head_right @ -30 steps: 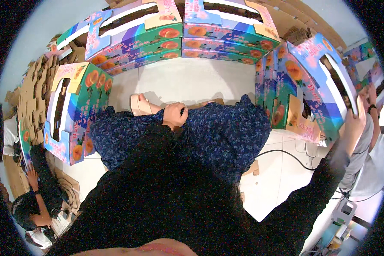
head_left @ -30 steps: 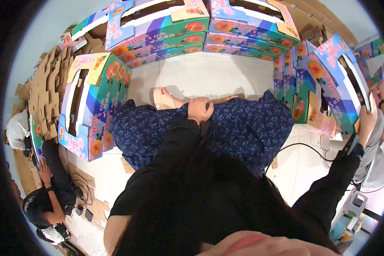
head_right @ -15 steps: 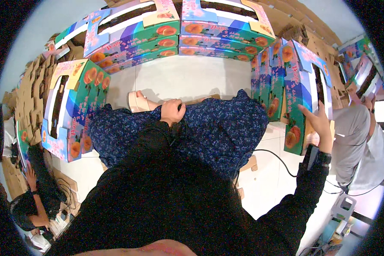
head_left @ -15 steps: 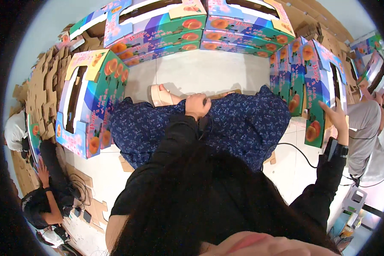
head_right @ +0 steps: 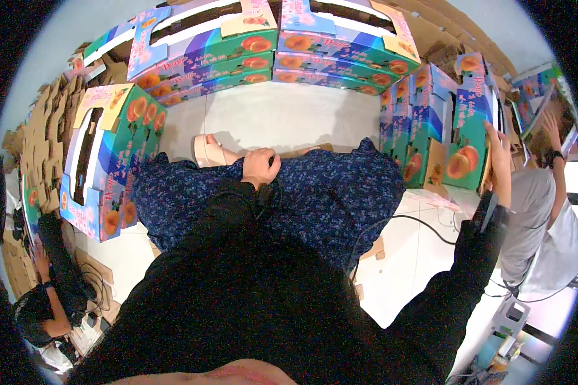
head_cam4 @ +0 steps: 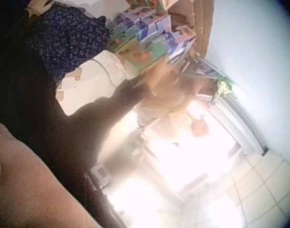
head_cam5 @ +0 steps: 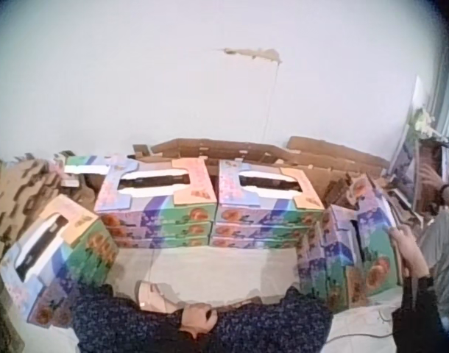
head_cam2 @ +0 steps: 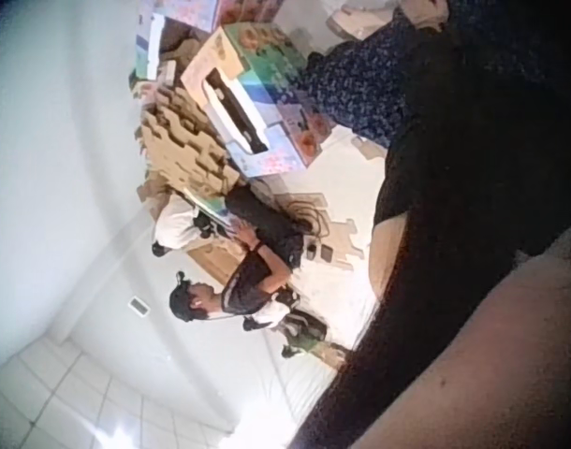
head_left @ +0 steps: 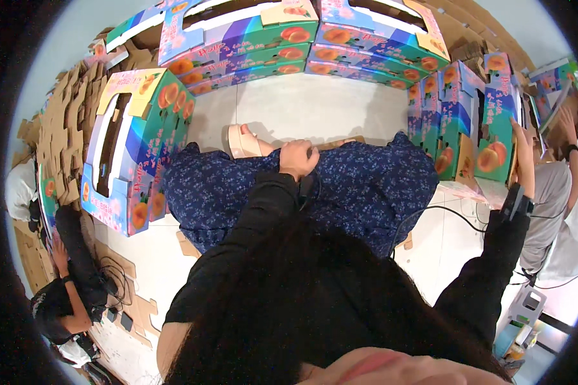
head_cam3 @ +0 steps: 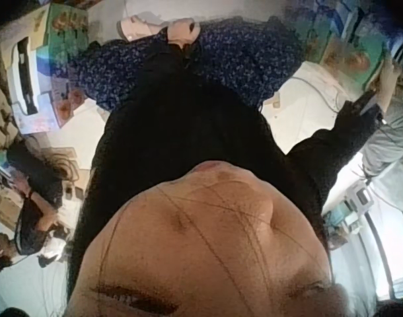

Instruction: Folding and stacking cardboard fruit boxes on the floor.

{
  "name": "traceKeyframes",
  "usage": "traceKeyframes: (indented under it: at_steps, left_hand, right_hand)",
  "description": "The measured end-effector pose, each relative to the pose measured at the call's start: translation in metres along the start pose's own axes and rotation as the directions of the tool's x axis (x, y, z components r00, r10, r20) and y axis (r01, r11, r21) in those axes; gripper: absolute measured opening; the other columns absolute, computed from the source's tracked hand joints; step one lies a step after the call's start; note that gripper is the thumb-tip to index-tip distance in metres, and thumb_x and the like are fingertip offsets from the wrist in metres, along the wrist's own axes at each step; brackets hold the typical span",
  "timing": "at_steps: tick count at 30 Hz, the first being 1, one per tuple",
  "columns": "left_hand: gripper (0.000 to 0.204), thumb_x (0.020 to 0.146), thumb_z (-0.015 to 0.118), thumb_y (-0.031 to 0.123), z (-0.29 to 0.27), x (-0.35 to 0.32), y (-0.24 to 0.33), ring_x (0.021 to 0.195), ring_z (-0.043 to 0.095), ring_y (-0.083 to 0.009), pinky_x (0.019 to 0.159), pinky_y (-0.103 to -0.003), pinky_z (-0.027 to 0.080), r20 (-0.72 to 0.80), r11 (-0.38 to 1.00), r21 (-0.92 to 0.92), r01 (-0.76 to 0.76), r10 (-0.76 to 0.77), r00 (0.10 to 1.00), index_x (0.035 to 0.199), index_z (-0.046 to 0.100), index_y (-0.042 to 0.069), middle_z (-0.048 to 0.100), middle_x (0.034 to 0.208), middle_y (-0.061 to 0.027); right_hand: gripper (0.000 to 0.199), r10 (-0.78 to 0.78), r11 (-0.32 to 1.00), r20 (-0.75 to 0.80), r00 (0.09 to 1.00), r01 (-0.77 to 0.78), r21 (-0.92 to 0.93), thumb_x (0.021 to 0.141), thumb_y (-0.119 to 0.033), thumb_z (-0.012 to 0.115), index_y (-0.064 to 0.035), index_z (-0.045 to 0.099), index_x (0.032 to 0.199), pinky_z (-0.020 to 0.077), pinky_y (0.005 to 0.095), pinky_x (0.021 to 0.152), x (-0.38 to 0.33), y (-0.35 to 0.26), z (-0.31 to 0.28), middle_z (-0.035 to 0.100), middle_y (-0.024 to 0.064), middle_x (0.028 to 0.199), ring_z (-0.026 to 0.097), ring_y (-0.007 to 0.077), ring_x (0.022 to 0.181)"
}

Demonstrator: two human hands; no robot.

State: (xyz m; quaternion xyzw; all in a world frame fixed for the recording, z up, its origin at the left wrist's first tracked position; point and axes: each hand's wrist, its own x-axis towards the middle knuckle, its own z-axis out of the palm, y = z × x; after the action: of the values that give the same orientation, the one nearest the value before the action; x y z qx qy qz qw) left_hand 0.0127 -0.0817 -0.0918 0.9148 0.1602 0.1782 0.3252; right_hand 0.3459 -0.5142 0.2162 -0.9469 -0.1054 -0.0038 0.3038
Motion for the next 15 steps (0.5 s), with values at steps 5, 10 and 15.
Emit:
traceKeyframes:
  at_steps: [5, 10, 15]
  left_hand:
    - [0.028, 0.079, 0.054, 0.030, -0.002, -0.001, 0.003, 0.077, 0.059, -0.0343, 0.072, -0.047, 0.042, -0.005, 0.999, -0.008, 0.034, -0.034, 0.999, 0.070, 0.060, 0.004, 0.061, 0.073, -0.0136]
    - [0.026, 0.079, 0.054, 0.025, 0.000, -0.001, -0.001, 0.073, 0.059, -0.0368, 0.068, -0.047, 0.045, -0.022, 1.000, -0.006, -0.016, 0.016, 1.000, 0.072, 0.061, 0.002, 0.061, 0.072, -0.0164]
    - [0.027, 0.078, 0.054, 0.028, 0.004, 0.004, -0.001, 0.076, 0.058, -0.0337, 0.071, -0.045, 0.042, 0.007, 0.999, -0.029, -0.021, 0.021, 1.000, 0.069, 0.060, 0.003, 0.061, 0.072, -0.0136]
  right_hand:
    - [0.096, 0.052, 0.967, -0.118, 0.992, -0.080, -0.241, 0.070, -0.061, 0.068, 0.0058, 0.043, 0.134, 0.0343, 0.0354, 0.103, -0.004, -0.025, 0.055, 0.048, 0.0274, 0.132, 0.046, 0.0325, 0.125]
    - [0.096, 0.001, 0.975, -0.104, 0.995, -0.024, -0.220, 0.069, -0.061, 0.068, 0.0051, 0.043, 0.134, 0.0352, 0.0347, 0.102, -0.002, -0.028, 0.056, 0.048, 0.0264, 0.133, 0.047, 0.0323, 0.125]
    - [0.098, -0.029, 0.961, -0.076, 0.997, 0.007, -0.276, 0.068, -0.063, 0.069, 0.0026, 0.043, 0.135, 0.0350, 0.0359, 0.103, 0.017, 0.004, 0.037, 0.049, 0.0267, 0.132, 0.047, 0.0332, 0.125]
